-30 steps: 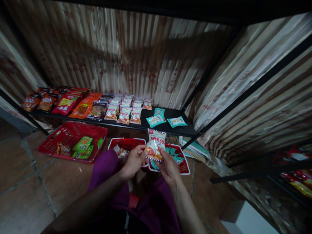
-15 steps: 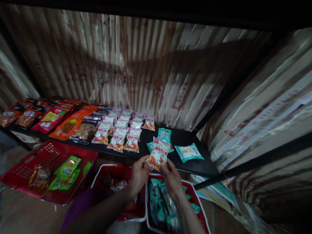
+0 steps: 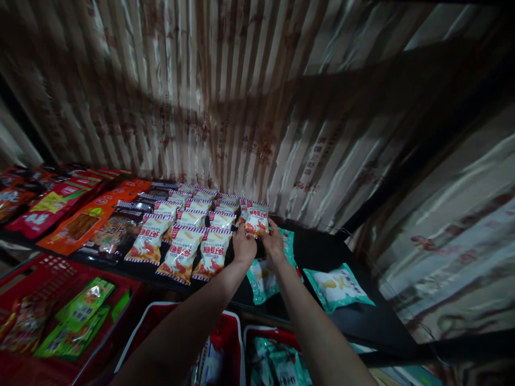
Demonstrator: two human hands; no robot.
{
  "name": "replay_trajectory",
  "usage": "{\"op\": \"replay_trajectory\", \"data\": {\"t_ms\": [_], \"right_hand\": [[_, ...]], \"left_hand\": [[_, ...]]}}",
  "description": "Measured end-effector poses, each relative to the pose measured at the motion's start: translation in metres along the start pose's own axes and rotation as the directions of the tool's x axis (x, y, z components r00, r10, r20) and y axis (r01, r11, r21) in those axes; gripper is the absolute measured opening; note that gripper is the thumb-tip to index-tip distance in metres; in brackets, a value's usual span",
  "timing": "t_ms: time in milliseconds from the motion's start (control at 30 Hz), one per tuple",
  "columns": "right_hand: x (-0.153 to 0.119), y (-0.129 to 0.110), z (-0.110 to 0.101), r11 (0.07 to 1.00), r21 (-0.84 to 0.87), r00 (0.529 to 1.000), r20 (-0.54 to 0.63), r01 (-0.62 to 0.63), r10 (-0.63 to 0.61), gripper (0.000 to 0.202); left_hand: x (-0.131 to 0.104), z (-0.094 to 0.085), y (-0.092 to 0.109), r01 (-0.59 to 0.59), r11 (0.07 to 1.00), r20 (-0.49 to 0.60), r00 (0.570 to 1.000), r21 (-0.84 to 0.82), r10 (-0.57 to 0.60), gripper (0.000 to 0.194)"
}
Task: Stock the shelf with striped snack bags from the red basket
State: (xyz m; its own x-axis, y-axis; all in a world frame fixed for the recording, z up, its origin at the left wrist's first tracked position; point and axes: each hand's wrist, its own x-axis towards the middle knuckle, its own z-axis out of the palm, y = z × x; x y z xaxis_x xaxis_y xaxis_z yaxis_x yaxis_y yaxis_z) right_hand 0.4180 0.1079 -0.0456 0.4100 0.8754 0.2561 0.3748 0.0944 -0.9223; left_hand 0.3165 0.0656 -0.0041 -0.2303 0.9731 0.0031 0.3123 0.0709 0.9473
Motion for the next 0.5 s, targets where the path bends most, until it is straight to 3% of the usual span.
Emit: {"op": "replay_trajectory", "data": {"t_ms": [200,333,500], "right_hand": [[0.007,0.008,0.013,0.991,-0.131,0.999,0.013,-0.039,0.041,0.051],[0.003,0.003,0.015,0.969,-0.239,0.997,0.038,-0.062,0.073,0.049],[-0.005,-0.008,0.016,0.91,-0.406,0.988,0.089,-0.083,0.13,0.048]], "left_hand": [[0.007,0.011,-0.004,0.085,0.995,-0.022,0.996,0.043,-0.084,0.058],[0.011,0.017,-0.006,0.167,0.983,-0.034,0.986,0.074,-0.164,0.053],[0.018,0.02,-0.009,0.169,0.982,-0.058,0.985,0.084,-0.164,0.054]]}}
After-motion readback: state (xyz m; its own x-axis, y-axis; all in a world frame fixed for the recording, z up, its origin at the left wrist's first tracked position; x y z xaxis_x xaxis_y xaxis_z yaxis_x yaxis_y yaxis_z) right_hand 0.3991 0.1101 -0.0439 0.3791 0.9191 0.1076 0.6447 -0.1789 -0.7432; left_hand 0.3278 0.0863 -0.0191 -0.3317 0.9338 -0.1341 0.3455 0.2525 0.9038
